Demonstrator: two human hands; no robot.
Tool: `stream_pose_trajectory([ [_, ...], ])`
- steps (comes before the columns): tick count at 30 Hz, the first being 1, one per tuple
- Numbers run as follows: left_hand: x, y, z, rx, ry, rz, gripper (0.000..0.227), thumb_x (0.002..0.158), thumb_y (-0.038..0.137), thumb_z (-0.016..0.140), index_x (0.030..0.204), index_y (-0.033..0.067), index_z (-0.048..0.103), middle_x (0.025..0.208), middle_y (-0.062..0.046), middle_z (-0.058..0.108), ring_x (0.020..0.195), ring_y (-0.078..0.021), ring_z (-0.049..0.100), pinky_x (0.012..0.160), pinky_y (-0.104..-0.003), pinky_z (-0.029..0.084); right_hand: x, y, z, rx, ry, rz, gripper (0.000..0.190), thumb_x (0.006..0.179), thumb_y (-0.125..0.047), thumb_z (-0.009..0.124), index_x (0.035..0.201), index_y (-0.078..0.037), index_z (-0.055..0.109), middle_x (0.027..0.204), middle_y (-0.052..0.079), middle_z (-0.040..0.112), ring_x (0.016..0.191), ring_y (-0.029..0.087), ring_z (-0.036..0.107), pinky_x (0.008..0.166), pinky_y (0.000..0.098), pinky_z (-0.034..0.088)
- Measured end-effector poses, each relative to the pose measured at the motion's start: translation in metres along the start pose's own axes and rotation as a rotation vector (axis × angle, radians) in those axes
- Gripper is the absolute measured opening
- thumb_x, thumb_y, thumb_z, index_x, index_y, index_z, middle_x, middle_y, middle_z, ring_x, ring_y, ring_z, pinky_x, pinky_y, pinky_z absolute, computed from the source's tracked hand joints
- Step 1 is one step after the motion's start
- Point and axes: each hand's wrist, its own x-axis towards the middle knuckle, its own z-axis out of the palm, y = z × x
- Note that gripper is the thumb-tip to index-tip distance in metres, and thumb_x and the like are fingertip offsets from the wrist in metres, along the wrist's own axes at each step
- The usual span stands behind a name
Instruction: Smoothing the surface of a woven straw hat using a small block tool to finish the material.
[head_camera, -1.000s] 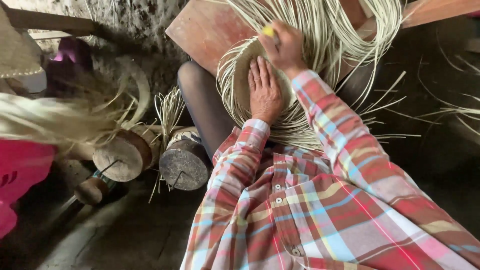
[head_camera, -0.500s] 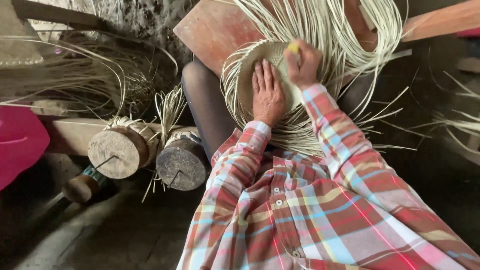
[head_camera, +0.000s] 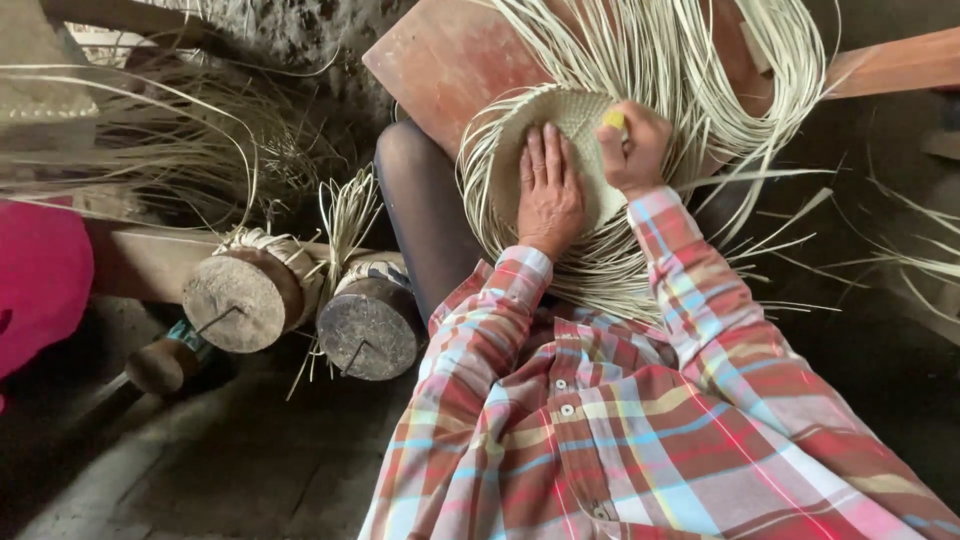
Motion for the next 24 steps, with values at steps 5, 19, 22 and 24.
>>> stream_pose_trajectory([
  [5,-0.002,0.001,0.006,-0.030,0.025,-0.008,0.052,0.100,0.024,0.036,0.140,-0.0078,0.031,0.148,-0.028,0.023,0.140,-0.0457,0.023,0.117,-0.053,0.026,0.068,0.006,0.039,0.036,0.044,0.028,0.050,0.102,-0.047,0.037,0.070,-0.010,0.048,0.056,-0.002,0.040,0.047,0.011,0.035,0.042,0.0292,0.026],
  [19,-0.001,0.000,0.009,-0.011,-0.019,0.062,0.053,0.097,0.020,0.037,0.141,-0.0094,0.030,0.149,-0.028,0.019,0.140,-0.0477,0.018,0.117,-0.056,0.023,0.019,0.031,0.027,0.030,-0.024,0.021,0.041,0.104,-0.033,0.039,0.070,-0.011,0.047,0.057,-0.001,0.038,0.046,0.013,0.032,0.040,0.0318,0.027],
  [22,-0.002,0.002,0.009,0.003,0.005,0.054,0.055,0.095,0.022,0.037,0.140,-0.0075,0.032,0.148,-0.025,0.026,0.139,-0.0454,0.025,0.116,-0.054,0.027,0.070,0.017,0.042,0.113,-0.029,0.045,0.051,0.103,-0.049,0.037,0.068,-0.012,0.044,0.057,-0.003,0.038,0.047,0.011,0.032,0.041,0.0278,0.026],
  [24,-0.002,0.002,0.018,-0.076,0.043,0.022,0.054,0.096,0.021,0.038,0.141,-0.0073,0.031,0.150,-0.024,0.021,0.140,-0.0455,0.025,0.115,-0.055,0.030,0.093,-0.008,0.035,-0.071,-0.022,-0.020,0.050,0.105,-0.047,0.036,0.074,-0.009,0.050,0.057,0.000,0.040,0.048,0.015,0.039,0.047,0.0305,0.030],
])
